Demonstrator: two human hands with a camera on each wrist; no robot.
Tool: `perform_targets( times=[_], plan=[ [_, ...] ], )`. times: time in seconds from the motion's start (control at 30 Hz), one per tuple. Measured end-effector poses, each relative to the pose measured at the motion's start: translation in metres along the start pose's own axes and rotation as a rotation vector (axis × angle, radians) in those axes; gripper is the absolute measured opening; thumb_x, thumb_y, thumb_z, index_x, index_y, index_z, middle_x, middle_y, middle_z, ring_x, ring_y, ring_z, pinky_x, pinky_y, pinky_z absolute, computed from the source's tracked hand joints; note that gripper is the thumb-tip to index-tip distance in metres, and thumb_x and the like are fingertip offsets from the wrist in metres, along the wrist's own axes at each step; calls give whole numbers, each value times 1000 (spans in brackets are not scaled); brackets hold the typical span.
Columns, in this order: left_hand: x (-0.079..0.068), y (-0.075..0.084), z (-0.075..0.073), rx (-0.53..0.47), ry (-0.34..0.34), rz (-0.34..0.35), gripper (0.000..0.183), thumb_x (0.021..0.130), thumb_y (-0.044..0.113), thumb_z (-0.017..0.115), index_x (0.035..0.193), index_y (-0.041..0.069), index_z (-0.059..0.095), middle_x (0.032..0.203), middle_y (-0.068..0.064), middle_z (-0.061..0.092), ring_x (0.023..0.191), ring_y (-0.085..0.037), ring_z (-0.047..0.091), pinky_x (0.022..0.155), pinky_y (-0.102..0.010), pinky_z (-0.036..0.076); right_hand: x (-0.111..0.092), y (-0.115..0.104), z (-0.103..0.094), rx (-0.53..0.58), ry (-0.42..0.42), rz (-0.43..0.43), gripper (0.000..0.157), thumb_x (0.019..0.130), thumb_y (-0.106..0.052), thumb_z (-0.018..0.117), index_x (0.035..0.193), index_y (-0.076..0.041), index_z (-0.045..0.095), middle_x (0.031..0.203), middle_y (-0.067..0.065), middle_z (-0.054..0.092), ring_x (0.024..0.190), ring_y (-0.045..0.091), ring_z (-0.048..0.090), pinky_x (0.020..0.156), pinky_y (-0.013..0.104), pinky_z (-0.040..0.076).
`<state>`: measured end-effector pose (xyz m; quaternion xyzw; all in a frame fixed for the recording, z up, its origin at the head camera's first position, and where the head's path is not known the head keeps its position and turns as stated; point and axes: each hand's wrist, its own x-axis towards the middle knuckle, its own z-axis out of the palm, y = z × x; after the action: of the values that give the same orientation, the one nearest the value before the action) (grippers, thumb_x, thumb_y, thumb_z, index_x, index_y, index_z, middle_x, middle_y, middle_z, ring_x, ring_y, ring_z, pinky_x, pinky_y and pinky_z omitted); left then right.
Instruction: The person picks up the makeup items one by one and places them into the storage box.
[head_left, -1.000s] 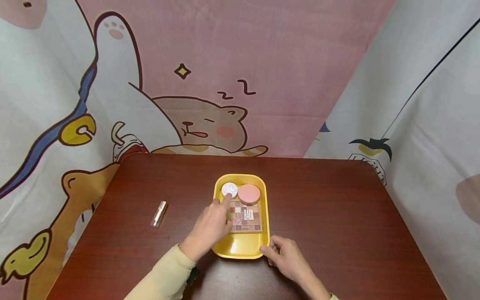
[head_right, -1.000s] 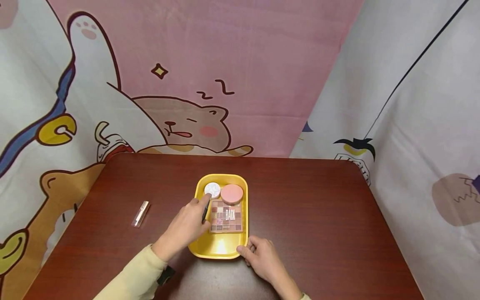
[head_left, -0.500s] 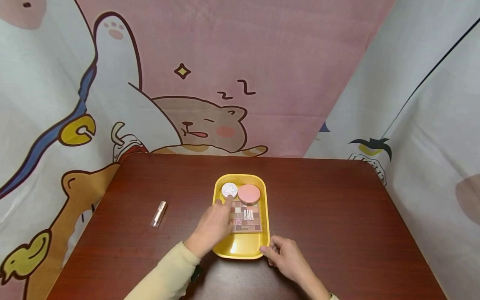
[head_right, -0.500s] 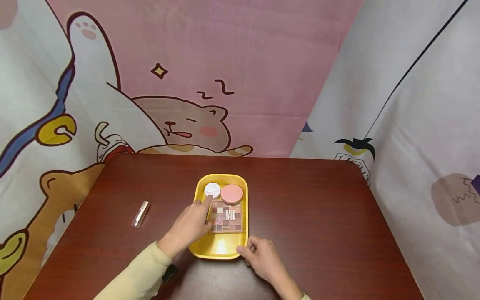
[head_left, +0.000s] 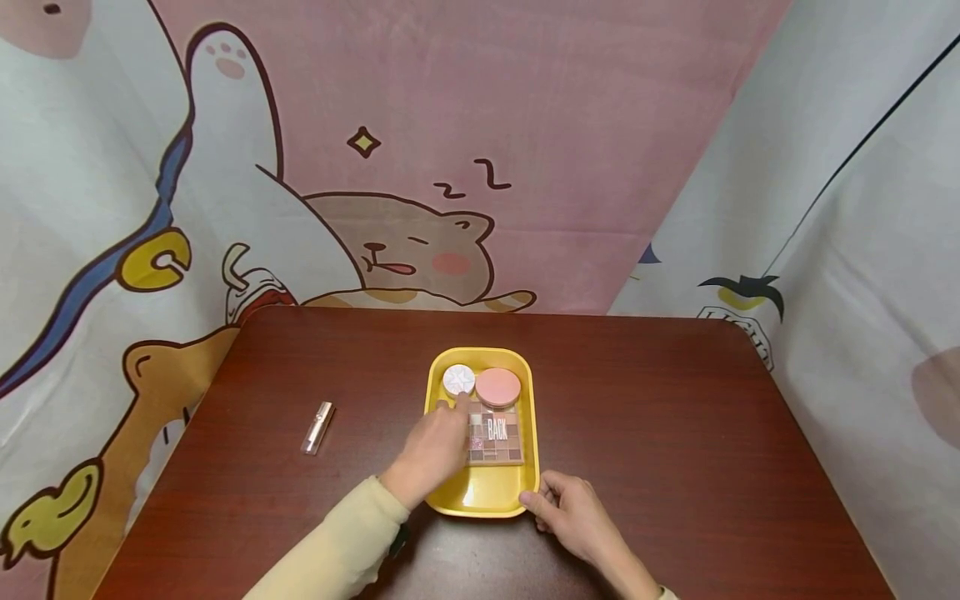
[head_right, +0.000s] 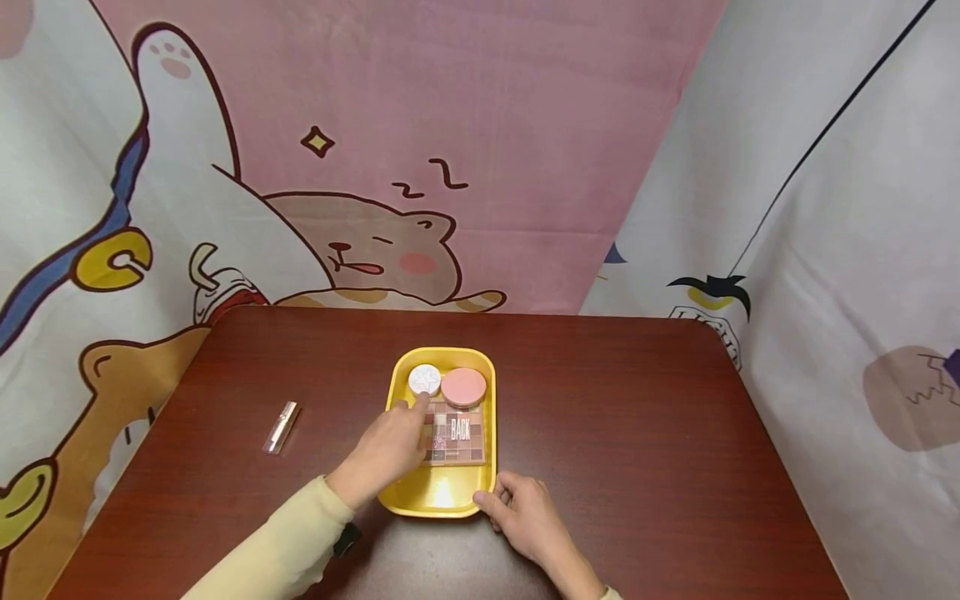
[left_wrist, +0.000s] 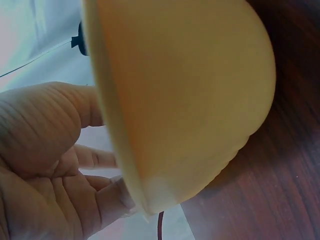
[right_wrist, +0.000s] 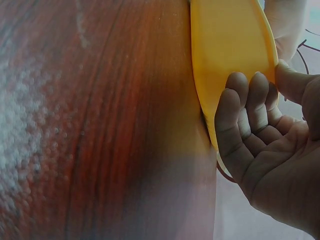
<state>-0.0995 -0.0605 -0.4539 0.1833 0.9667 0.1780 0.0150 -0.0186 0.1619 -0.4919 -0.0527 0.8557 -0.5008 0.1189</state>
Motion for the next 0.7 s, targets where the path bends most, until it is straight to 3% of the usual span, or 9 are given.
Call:
perform_targets(
  times=[0.3, 0.47, 0.7],
  plan=[
    [5, 4, 9, 75, -49, -59, 59, 80, -10, 69, 137, -11, 54, 89, -25, 66, 73, -29, 65, 56, -39, 56, 0, -1, -1, 2, -7, -5, 34, 95, -28, 75, 73, -10, 56, 58, -4, 59, 50, 3, 50, 48, 21, 39],
    [9, 6, 14, 110, -71, -111, 57, 85, -9, 65, 140, -10, 54, 93, -26, 67, 73, -28, 65, 55, -38, 57, 0, -1, -1, 1, -8, -1, 34, 95, -28, 75, 73, -10, 56, 59, -4, 59, 51, 3, 51, 48, 21, 40],
    [12, 8, 23, 121, -26, -156, 43, 92, -7, 58, 134, -14, 56, 86, -25, 64, 68, -28, 66, 55, -39, 59, 0, -1, 0, 1, -8, 5, 34, 95, -28, 75, 73, -10, 56, 59, -2, 59, 51, 3, 51, 48, 21, 39]
  ],
)
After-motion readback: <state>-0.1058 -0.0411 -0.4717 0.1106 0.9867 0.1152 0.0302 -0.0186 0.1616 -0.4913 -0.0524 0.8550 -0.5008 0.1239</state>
